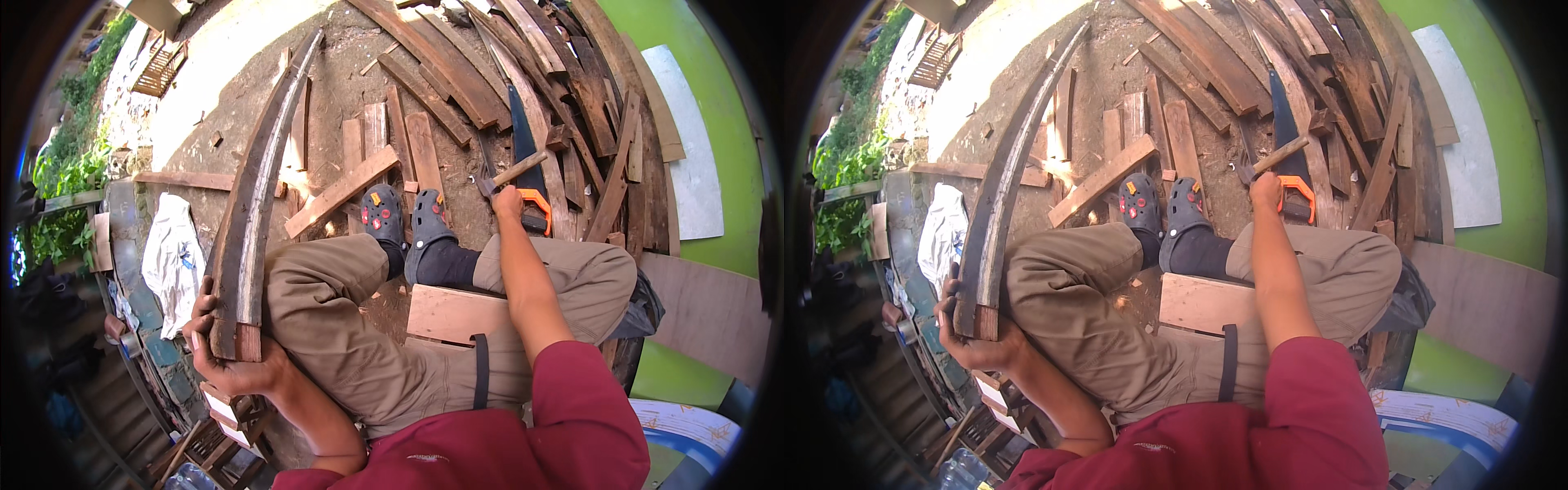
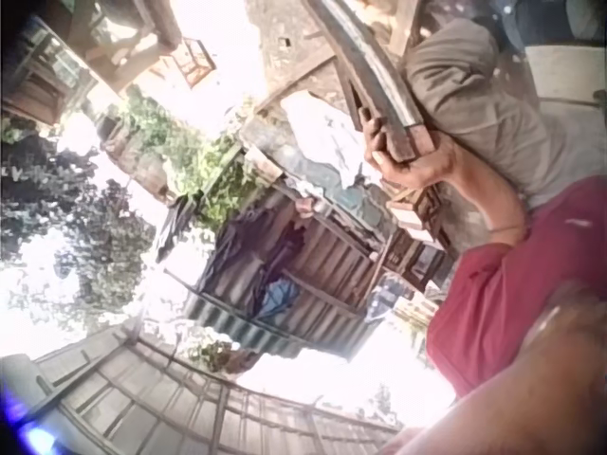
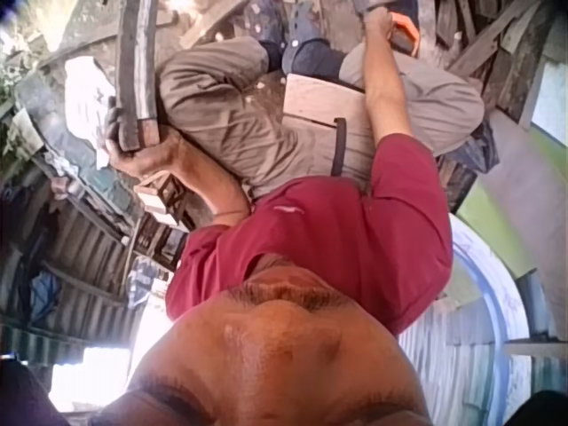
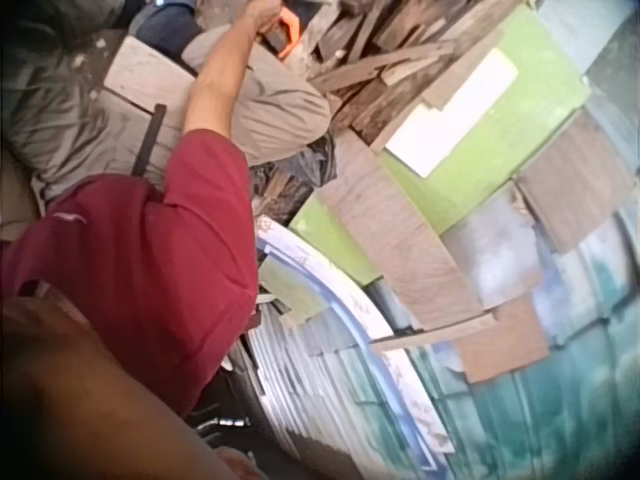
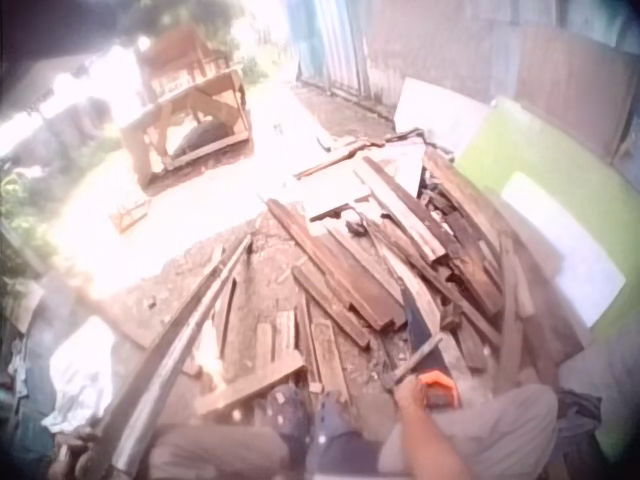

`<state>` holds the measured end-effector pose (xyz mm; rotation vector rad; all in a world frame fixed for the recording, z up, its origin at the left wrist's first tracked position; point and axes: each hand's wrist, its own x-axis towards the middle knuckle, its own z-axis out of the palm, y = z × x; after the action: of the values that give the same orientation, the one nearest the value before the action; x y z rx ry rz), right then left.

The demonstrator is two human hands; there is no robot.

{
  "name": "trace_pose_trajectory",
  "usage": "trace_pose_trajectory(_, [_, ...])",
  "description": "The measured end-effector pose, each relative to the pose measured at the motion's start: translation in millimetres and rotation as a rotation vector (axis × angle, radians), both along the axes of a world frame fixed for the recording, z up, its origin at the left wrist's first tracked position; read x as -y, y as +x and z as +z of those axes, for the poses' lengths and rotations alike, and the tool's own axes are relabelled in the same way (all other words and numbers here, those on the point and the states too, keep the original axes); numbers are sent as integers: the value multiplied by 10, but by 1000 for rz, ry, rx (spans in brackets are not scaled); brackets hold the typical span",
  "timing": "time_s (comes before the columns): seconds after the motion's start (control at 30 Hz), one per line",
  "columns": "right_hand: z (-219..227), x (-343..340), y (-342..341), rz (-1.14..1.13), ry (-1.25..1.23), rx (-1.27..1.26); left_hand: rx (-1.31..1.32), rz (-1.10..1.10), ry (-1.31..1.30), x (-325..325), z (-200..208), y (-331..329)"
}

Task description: The person sits on the ground and uses a hand saw to cut a small piece of wood, then uses a knife to shave and shape the wood. The person repeatedly inspects the wood and continues to refine its shape with the knife.

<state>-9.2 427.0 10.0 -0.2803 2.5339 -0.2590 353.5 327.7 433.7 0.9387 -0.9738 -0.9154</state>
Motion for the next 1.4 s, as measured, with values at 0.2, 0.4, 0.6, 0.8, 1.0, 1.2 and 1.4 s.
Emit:
trace_pose_trajectory(0.2, [-131,46,201,142,181,253,5,-84,-45,3,13,39])
trace_pose_trajectory(0.4, [-382,45,188,64,212,249,-28,-280,-127,34,0,102])
trace_pose_trajectory(0.6, [-735,18,48,355,315,240,-70,-103,-85,25,-6,114])
trace_pose_trajectory(0.8, [-1055,48,0,134,222,207,-53,-7,-4,64,29,163])
trace_pose_trajectory(1.0, [-633,32,-11,162,344,191,-78,-22,-10,69,8,200])
trace_pose_trajectory(1.2, [-192,40,77,186,102,178,-42,-25,-35,71,14,118])
trace_pose_trajectory(1.4, [-11,10,124,-304,-495,366,-50,-40,-89,55,43,-40])
